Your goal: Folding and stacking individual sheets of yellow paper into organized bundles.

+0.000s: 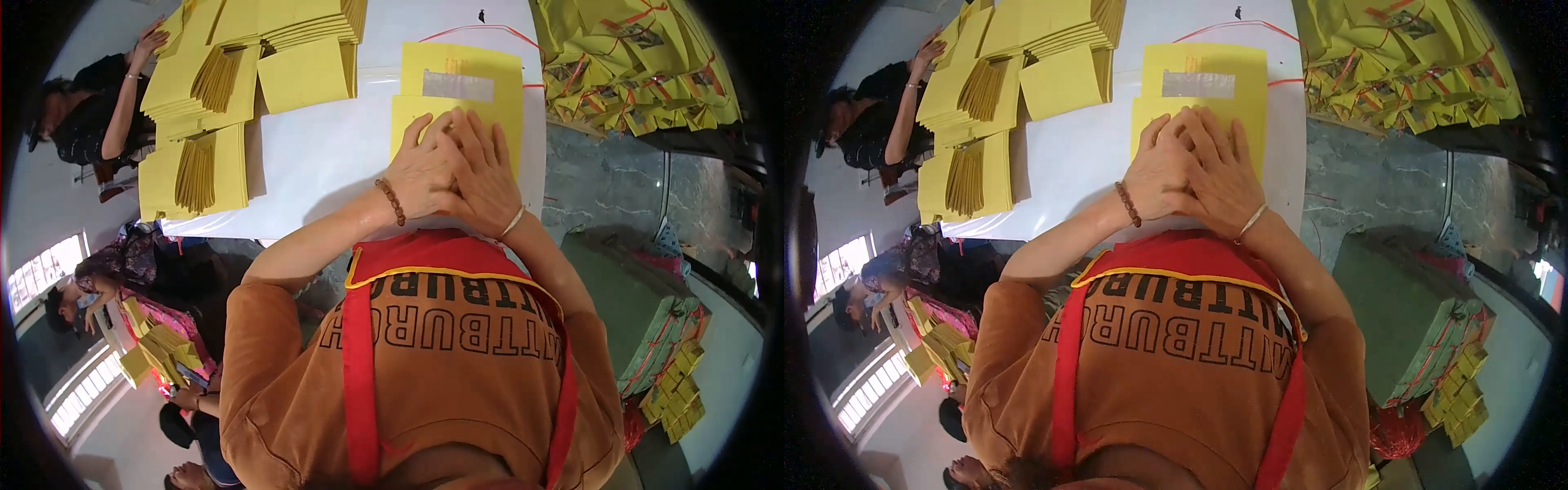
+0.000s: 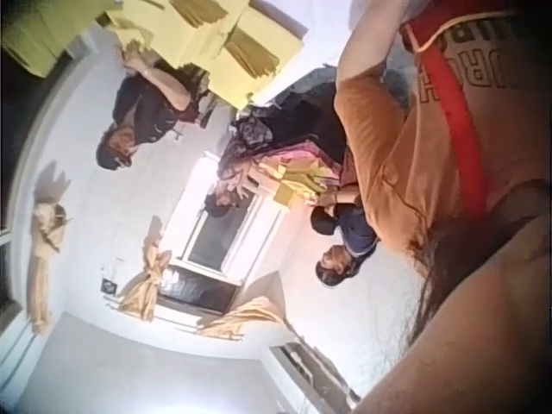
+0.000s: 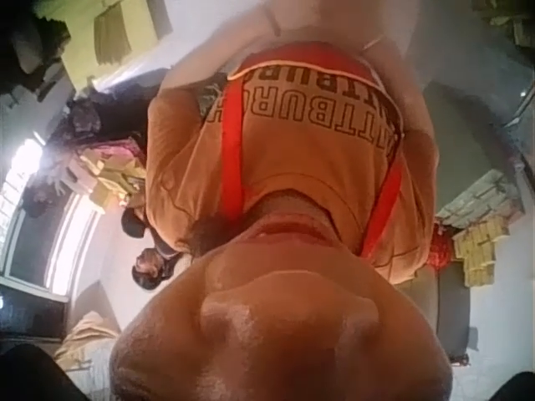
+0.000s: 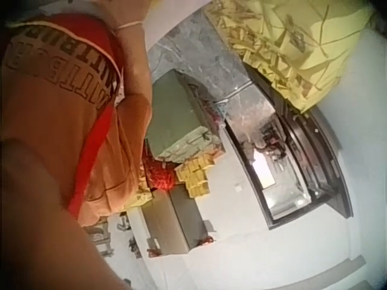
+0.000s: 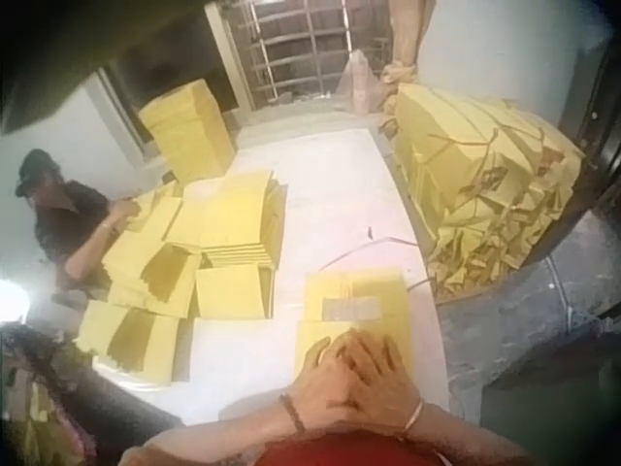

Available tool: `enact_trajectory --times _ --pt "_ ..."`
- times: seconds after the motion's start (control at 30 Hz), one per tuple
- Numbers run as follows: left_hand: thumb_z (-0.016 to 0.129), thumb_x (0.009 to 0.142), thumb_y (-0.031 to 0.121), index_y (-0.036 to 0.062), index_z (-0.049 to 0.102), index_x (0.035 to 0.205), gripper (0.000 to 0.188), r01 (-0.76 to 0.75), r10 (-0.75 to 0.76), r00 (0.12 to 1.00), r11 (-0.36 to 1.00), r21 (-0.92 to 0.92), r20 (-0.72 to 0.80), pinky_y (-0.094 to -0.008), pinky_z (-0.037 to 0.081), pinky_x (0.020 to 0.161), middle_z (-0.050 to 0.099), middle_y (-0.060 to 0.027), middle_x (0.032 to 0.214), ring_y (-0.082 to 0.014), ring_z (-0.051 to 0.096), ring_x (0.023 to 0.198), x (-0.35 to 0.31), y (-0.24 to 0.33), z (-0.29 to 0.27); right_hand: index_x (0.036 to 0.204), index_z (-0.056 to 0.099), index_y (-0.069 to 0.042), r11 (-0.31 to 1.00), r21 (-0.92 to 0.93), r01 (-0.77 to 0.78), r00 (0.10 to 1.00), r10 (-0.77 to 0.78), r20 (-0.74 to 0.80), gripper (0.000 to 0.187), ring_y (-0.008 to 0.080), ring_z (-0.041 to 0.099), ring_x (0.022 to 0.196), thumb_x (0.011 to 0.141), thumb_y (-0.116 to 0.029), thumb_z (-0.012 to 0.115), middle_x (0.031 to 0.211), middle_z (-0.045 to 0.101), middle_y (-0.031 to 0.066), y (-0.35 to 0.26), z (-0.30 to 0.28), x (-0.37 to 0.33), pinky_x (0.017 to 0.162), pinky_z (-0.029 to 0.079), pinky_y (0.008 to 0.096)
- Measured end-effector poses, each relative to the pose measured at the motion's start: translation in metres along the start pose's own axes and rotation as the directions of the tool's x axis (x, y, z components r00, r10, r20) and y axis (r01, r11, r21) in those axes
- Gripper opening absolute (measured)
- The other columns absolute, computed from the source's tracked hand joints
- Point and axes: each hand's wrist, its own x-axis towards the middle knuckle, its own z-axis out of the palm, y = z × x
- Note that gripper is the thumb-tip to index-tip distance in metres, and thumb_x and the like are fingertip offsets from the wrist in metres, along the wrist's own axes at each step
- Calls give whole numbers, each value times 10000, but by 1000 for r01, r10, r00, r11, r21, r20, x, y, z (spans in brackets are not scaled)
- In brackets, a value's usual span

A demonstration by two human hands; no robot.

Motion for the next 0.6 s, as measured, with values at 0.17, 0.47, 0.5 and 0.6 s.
enact_trajectory --times 0.17,0.47,0.5,0.6 --pt "529 830 164 50 435 1276 470 19 -109 972 922 -388 -210 -436 275 1023 430 -157 1293 -343 392 1210 -11 -24 13 1386 276 -28 990 70 -123 988 129 -84 726 392 207 1339 880 -529 422 1459 216 194 -3 9 1 1059 145 567" --pt "517 867 399 54 317 1373 644 72 -67 988 997 28 -138 -480 272 1022 260 -179 1436 -382 234 1316 -31 -21 -14 1397 334 -174 958 -236 -162 979 187 85 653 376 200 1346 852 -496 496 1468 217 164 -5 8 5 1073 131 545" --pt "517 867 399 54 317 1373 644 65 -61 988 998 26 -143 -480 272 1022 260 -179 1436 -382 234 1316 -34 -24 -6 1397 334 -174 956 -243 -165 978 189 82 653 376 200 1346 852 -496 496 1468 217 164 -5 7 6 1073 131 545" --pt "479 866 463 26 311 1374 691 71 -87 989 988 -134 -121 -472 231 1058 249 -217 1433 -412 217 1317 -38 -29 6 1408 300 -123 962 -233 -140 977 173 126 726 358 172 1361 826 -492 530 1469 216 159 -7 3 8 1082 103 541"
